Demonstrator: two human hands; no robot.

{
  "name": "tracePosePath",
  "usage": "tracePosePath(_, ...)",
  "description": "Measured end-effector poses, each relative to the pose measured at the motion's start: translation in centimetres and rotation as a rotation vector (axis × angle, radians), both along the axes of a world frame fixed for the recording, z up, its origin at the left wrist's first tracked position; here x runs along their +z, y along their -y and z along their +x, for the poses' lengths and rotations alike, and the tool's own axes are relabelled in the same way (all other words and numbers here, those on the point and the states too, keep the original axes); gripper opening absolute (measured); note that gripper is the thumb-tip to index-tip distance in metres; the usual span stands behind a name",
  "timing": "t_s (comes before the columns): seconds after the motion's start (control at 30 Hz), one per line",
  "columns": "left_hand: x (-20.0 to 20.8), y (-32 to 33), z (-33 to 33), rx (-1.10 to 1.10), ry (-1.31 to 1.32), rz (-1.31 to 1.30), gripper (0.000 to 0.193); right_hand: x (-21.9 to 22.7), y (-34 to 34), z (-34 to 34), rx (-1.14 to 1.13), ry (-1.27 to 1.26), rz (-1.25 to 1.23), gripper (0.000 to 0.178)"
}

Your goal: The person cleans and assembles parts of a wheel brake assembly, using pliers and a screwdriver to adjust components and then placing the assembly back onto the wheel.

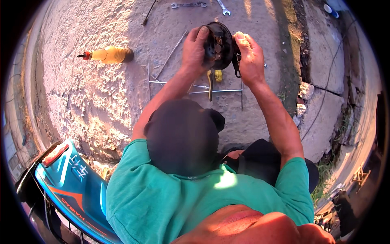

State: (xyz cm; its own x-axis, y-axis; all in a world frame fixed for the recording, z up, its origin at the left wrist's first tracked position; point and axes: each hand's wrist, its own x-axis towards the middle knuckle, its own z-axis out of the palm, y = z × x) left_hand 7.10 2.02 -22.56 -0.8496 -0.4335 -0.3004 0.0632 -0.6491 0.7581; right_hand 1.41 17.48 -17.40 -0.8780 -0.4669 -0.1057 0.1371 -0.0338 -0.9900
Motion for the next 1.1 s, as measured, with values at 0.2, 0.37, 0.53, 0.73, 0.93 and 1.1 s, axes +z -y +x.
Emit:
tracePosePath(0.2,-0.6,-0.7,-0.1,0.03,0.007,0.11,0.042,-0.6,0.7,1.0,-0.112,-0.073,-0.018,0.034)
tracePosePath(0.37,-0.5,-0.7,0.3,0.023,0.044,0.046,0.044,-0.8,0.8,1.2,-0.115,-0.11,-0.029,0.037)
tracePosePath(0.53,-1.0,1.2,0.1,0.046,-0.029,0.016,0.045,0.0,0.4,1.2,0.011,-0.018,0.127,0.035)
tracePosePath(0.73,-1.7,1.8,0.0,0.125,-0.04,-0.269,0.046,0.0,-0.1,1.6,0.124,0.068,0.099,0.032)
tracePosePath(0.93,-1.2,1.7,-0.1,0.08,-0.058,-0.351,0.046,-0.6,-1.0,1.0,0.151,-0.003,0.151,0.028)
tracePosePath(1.1,-1.0,-0.3,0.3,0.046,0.003,0.063,0.043,-1.3,0.5,3.4,-0.127,-0.209,0.145,0.028)
